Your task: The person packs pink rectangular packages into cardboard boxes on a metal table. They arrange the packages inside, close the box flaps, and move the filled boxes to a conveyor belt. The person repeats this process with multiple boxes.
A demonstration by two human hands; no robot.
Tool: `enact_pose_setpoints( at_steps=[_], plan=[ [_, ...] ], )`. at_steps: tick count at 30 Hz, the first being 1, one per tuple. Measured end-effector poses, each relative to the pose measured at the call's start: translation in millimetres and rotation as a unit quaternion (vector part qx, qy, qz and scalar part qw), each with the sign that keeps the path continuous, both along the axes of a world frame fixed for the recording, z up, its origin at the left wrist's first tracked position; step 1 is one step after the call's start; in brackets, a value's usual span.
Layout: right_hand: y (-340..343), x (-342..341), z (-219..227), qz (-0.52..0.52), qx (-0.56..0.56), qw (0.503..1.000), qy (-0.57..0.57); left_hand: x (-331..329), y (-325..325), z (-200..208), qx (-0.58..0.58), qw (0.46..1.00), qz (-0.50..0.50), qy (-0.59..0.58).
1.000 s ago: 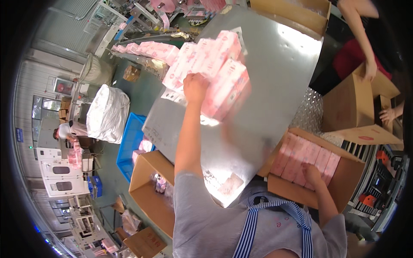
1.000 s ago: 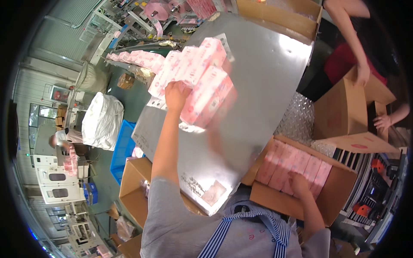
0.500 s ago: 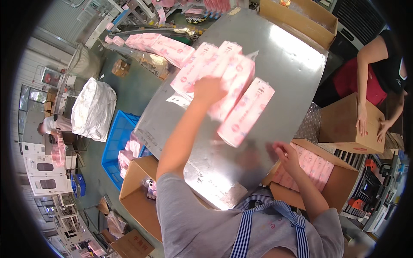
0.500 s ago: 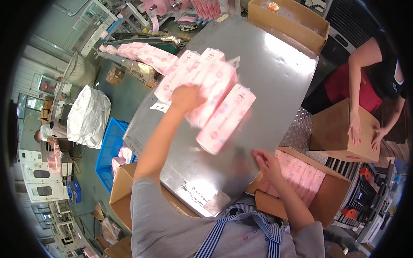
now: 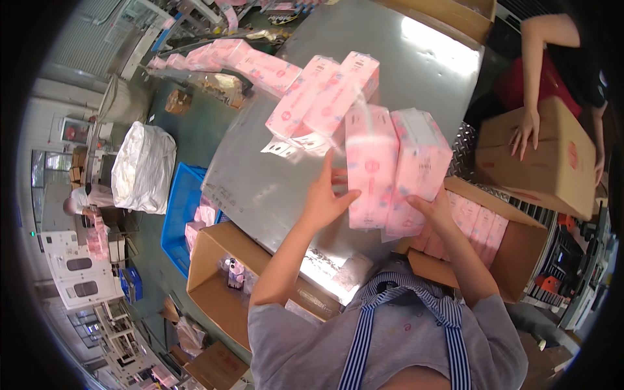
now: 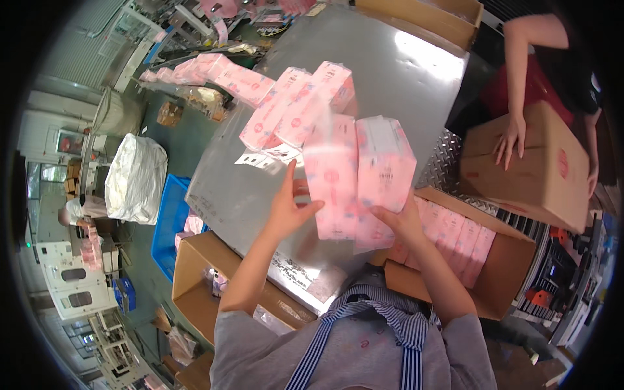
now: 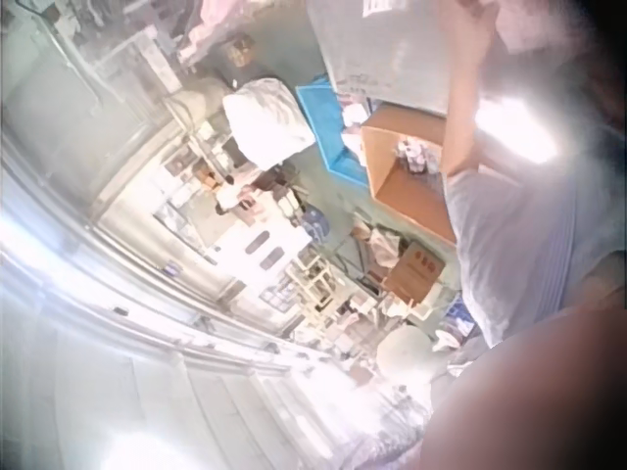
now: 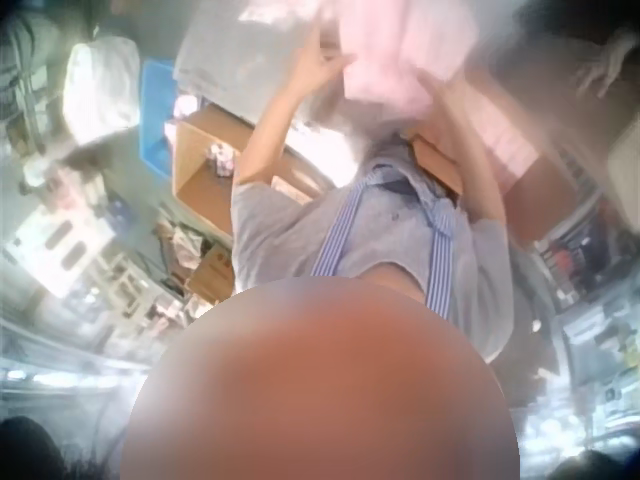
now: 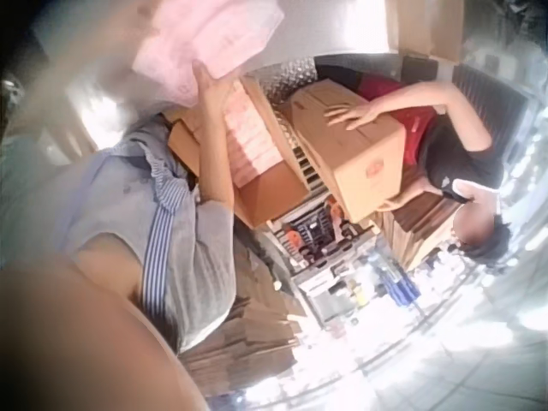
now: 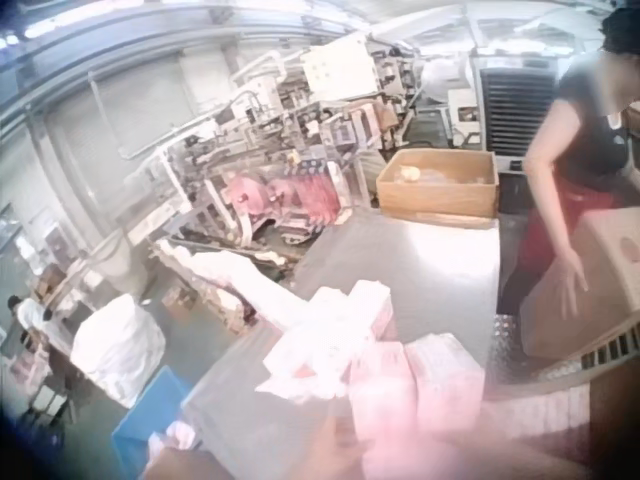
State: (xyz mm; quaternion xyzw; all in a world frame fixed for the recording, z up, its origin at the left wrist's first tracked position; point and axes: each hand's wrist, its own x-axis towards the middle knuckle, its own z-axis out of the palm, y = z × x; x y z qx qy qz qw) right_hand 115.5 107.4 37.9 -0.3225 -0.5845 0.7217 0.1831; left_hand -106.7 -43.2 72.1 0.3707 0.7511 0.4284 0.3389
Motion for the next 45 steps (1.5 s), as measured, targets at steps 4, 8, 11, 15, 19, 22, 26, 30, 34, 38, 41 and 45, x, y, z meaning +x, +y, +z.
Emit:
enact_pose_setpoints(
  at_steps=[4, 8, 11, 15, 19, 22, 26, 30, 34, 38, 41, 45],
  plan=[
    [-17.5, 54.9, -1.4, -0.035, -0.006, 0.998, 0.052, 38.1, 4.1, -15.2, -0.005, 0.992, -0.109, 0.066],
    [-11.3, 143.7, 32.1, -0.063, 0.187, 0.980, -0.038, 107.0, 36.9, 34.6, -0.075, 0.974, -0.200, 0.070],
    [-4.9, 237.2, 45.5, -0.089, 0.246, 0.959, -0.105, 171.6, 62.8, 15.9, -0.058, 0.967, -0.247, -0.020],
    [-5.5, 299.6, 19.7, -0.069, 0.121, 0.966, -0.219, 241.3, 90.8, -58.8, -0.198, 0.939, -0.283, -0.001],
    [3.9, 275.0, -76.4, -0.144, -0.072, 0.980, -0.119, 246.9, 96.7, -98.6, -0.184, 0.927, -0.269, 0.186],
    [-3.2, 226.5, -125.5, -0.137, -0.065, 0.980, -0.128, 220.9, 89.7, -94.1, -0.107, 0.900, -0.311, 0.286],
    [6.4, 220.0, -174.4, -0.009, 0.076, 0.915, -0.395, 156.8, 97.0, -75.0, 0.078, 0.900, -0.190, 0.385],
    [2.9, 202.6, -132.2, -0.082, 0.338, 0.835, -0.427, -4.2, 128.3, -25.5, -0.034, 0.821, 0.043, 0.568],
    [11.6, 148.8, -68.5, -0.089, 0.352, 0.901, -0.237, -123.7, 144.1, -23.6, -0.242, 0.812, 0.250, 0.468],
    [26.9, 69.0, -34.2, -0.061, 0.324, 0.937, -0.113, -172.5, 127.7, -45.2, -0.263, 0.894, 0.208, 0.298],
    [53.6, 15.9, -41.7, -0.051, 0.257, 0.964, -0.053, -185.4, 87.5, -81.2, -0.206, 0.936, 0.048, 0.281],
    [107.5, -53.4, -56.7, -0.105, -0.018, 0.992, -0.063, -154.8, 65.1, -6.9, -0.286, 0.952, -0.095, -0.053]
  ],
)
